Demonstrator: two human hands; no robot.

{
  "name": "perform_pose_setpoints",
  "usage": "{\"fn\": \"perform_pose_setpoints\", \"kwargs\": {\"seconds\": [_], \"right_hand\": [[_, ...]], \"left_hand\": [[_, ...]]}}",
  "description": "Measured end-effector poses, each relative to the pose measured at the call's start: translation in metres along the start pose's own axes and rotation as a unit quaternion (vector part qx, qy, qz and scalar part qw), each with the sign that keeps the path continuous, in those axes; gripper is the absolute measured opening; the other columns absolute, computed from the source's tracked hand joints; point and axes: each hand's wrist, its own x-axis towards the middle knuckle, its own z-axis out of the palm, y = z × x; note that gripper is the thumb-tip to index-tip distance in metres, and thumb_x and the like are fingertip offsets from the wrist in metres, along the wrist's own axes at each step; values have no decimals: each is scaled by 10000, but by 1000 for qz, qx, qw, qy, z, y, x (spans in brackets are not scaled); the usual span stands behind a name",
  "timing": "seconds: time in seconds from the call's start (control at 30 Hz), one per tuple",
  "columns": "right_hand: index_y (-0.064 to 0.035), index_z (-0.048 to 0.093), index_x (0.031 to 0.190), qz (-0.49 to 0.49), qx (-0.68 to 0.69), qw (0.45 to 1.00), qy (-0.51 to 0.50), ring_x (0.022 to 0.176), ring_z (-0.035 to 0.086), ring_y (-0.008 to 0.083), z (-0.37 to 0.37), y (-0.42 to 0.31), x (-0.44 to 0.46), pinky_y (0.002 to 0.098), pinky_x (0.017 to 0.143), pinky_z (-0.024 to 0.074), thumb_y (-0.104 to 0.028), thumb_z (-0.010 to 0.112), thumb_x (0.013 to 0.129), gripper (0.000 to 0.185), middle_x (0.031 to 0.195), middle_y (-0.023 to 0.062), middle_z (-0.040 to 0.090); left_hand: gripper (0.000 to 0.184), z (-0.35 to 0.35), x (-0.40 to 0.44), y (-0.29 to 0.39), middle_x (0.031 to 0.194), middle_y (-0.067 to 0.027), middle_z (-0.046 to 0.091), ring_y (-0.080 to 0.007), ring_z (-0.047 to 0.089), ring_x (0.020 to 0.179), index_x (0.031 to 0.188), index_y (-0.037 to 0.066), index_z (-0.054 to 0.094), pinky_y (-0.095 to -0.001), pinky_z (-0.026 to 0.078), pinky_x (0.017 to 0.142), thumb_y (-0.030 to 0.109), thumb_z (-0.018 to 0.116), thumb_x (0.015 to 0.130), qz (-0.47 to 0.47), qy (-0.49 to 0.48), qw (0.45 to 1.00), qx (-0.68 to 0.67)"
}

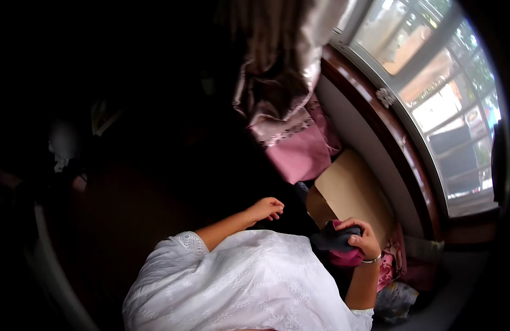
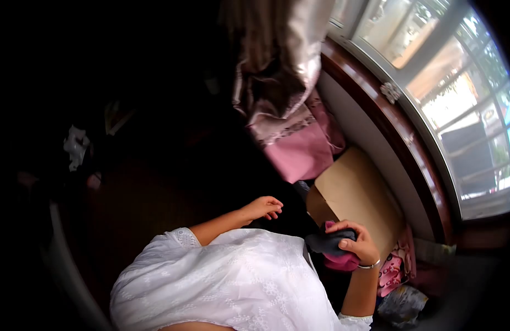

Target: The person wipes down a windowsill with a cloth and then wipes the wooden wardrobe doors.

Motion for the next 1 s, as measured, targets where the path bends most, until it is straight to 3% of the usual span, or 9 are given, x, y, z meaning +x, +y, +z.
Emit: {"fn": "perform_pose_setpoints", "kwargs": {"seconds": [0.17, 0.27, 0.43, 0.63, 0.73, 0.77, 0.87, 0.93, 1.0], "right_hand": [[-2, 586, 1179, 29, 123, 991, -53, 910, 595, 111, 68, 12, 91, 223, 786, 482, -152, 774, 766, 478, 1029, 72, 625], [-53, 555, 1238, 54, 172, 983, 10, 900, 591, 102, 137, 23, 150, 214, 775, 499, -6, 683, 829, 431, 1046, 38, 602], [-55, 546, 1264, 46, 101, 994, -6, 967, 557, 60, 214, 49, 233, 197, 871, 443, -16, 665, 867, 417, 1082, 3, 592], [-40, 516, 1310, -137, -88, 986, 19, 1084, 511, 80, 258, 69, 330, 220, 920, 429, -20, 609, 911, 410, 1215, 6, 552], [-17, 506, 1307, -225, -187, 955, 53, 1215, 496, 161, 249, 85, 391, 288, 985, 416, 17, 618, 860, 462, 1289, 75, 550], [-47, 525, 1281, -265, -262, 923, 92, 1196, 543, 238, 238, 99, 420, 319, 992, 426, 29, 637, 820, 481, 1270, 123, 573], [-78, 534, 1278, -216, -355, 900, 135, 1150, 561, 321, 234, 98, 466, 355, 961, 458, -52, 681, 803, 498, 1258, 173, 576], [-116, 541, 1279, -199, -428, 866, 168, 1093, 561, 399, 236, 105, 497, 393, 921, 484, -159, 637, 844, 448, 1268, 195, 561], [-115, 523, 1300, -181, -480, 838, 186, 1083, 567, 390, 243, 124, 529, 394, 917, 482, -137, 625, 833, 478, 1254, 191, 567]], "left_hand": [[311, -85, -39, -37, 1046, -85, 644, -148, 632, 844, 1165, 33, 583, -265, 516, 715, 248, 594, 941, 33, 63, 995, -69], [293, -131, -75, -49, 1017, -66, 652, -130, 635, 829, 1149, 47, 592, -252, 518, 702, 253, 602, 940, 35, 127, 984, -122], [257, -198, -128, -72, 980, -56, 664, -133, 641, 815, 1116, 52, 608, -253, 518, 688, 243, 598, 945, 39, 184, 969, -161], [245, -264, -178, -99, 1006, -63, 655, -132, 631, 827, 1129, 44, 594, -260, 514, 708, 222, 571, 962, 70, 251, 944, -202], [234, -282, -198, -109, 992, -56, 654, -128, 627, 808, 1109, 50, 600, -252, 502, 694, 225, 585, 953, 75, 269, 934, -221], [226, -285, -203, -114, 972, -50, 656, -121, 628, 785, 1090, 56, 606, -238, 491, 670, 231, 599, 945, 81, 282, 926, -237], [248, -291, -214, -129, 980, -64, 657, -132, 630, 807, 1102, 48, 607, -256, 505, 700, 239, 605, 944, 83, 301, 916, -251], [261, -294, -215, -146, 984, -75, 657, -138, 632, 825, 1107, 39, 606, -269, 513, 719, 242, 607, 944, 100, 302, 911, -262], [291, -296, -216, -159, 987, -98, 654, -155, 630, 871, 1106, 11, 608, -300, 522, 777, 249, 616, 939, 123, 305, 903, -275]]}}
